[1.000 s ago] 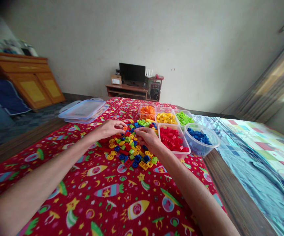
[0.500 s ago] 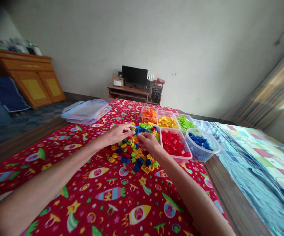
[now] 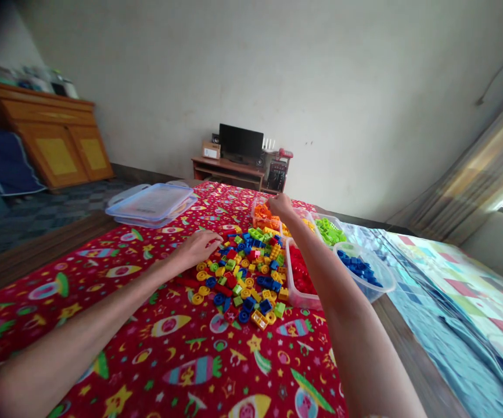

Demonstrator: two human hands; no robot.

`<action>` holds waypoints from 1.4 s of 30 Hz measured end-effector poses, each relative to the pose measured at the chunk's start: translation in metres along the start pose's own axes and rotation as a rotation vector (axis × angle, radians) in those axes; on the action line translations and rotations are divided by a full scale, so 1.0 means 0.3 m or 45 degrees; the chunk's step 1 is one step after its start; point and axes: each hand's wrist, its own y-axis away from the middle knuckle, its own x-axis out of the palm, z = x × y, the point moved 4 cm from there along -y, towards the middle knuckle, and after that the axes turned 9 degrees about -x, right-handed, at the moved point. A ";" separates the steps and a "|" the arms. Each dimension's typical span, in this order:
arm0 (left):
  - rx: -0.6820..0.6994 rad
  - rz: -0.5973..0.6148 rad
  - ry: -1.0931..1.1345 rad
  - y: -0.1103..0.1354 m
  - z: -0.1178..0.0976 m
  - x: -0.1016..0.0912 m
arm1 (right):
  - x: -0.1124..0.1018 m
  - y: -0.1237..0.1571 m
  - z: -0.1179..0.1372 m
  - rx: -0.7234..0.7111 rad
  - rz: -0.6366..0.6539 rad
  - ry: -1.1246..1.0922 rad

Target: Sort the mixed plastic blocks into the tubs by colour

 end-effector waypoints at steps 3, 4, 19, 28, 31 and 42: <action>0.019 0.016 -0.002 0.000 0.021 0.030 | -0.009 -0.067 0.027 -0.002 0.004 0.068; 0.031 0.017 0.002 -0.001 0.024 0.037 | -0.015 -0.077 0.034 -0.006 0.008 0.083; 0.015 0.035 -0.069 0.008 -0.009 0.041 | -0.029 0.286 -0.039 -0.366 0.331 0.265; -0.018 0.283 0.180 -0.011 -0.006 0.041 | 0.094 0.422 -0.088 -0.628 0.340 0.876; -0.018 0.320 0.238 -0.008 -0.011 0.037 | 0.108 0.428 -0.111 -0.633 0.361 0.906; 0.317 0.178 0.161 0.010 -0.109 0.036 | 0.129 0.486 -0.075 -0.637 0.479 0.986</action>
